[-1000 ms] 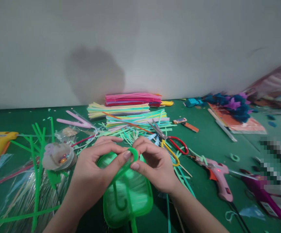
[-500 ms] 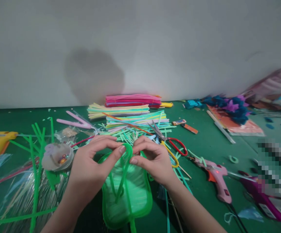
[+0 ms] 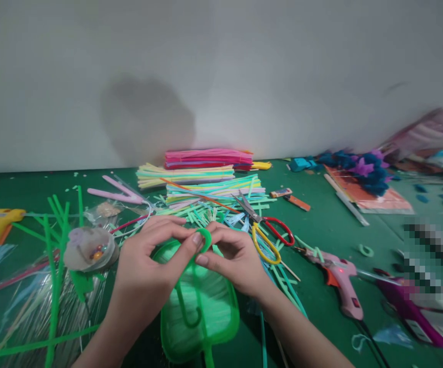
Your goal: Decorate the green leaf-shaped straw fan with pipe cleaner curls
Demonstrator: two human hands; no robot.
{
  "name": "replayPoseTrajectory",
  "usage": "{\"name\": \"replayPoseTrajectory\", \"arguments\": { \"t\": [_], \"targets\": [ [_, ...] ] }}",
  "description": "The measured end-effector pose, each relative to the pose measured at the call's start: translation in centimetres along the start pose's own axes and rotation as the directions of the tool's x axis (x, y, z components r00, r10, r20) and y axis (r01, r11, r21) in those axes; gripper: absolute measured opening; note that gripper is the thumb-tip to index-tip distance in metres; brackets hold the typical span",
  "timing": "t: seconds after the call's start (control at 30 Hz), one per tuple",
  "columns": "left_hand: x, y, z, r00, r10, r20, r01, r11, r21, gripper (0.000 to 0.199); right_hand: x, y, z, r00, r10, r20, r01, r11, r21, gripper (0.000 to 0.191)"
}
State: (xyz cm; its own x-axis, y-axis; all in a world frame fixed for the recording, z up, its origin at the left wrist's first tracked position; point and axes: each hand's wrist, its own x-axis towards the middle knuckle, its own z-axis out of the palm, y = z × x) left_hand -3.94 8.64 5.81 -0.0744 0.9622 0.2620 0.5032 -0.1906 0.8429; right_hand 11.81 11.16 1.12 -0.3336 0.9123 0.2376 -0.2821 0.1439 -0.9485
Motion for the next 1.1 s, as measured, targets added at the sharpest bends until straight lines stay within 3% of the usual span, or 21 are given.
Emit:
{"name": "replayPoseTrajectory", "arguments": {
  "t": [0.7,0.97,1.1],
  "targets": [
    [0.1,-0.1,0.0,1.0,-0.026,0.002,0.026,1.0,-0.008,0.01,0.1,0.2,-0.3,1.0,-0.005,-0.026,0.005,1.0,-0.016,0.02],
    [0.5,-0.7,-1.0,0.995,-0.009,-0.096,0.009,1.0,0.0,0.007,0.2,-0.5,-1.1,0.999,0.005,0.048,-0.002,0.997,-0.072,0.02],
    [0.5,-0.6,-1.1,0.994,0.02,-0.112,-0.017,1.0,0.025,0.006,0.2,-1.4,-1.5,0.998,0.014,0.057,-0.008,0.995,-0.102,0.01]
  ]
}}
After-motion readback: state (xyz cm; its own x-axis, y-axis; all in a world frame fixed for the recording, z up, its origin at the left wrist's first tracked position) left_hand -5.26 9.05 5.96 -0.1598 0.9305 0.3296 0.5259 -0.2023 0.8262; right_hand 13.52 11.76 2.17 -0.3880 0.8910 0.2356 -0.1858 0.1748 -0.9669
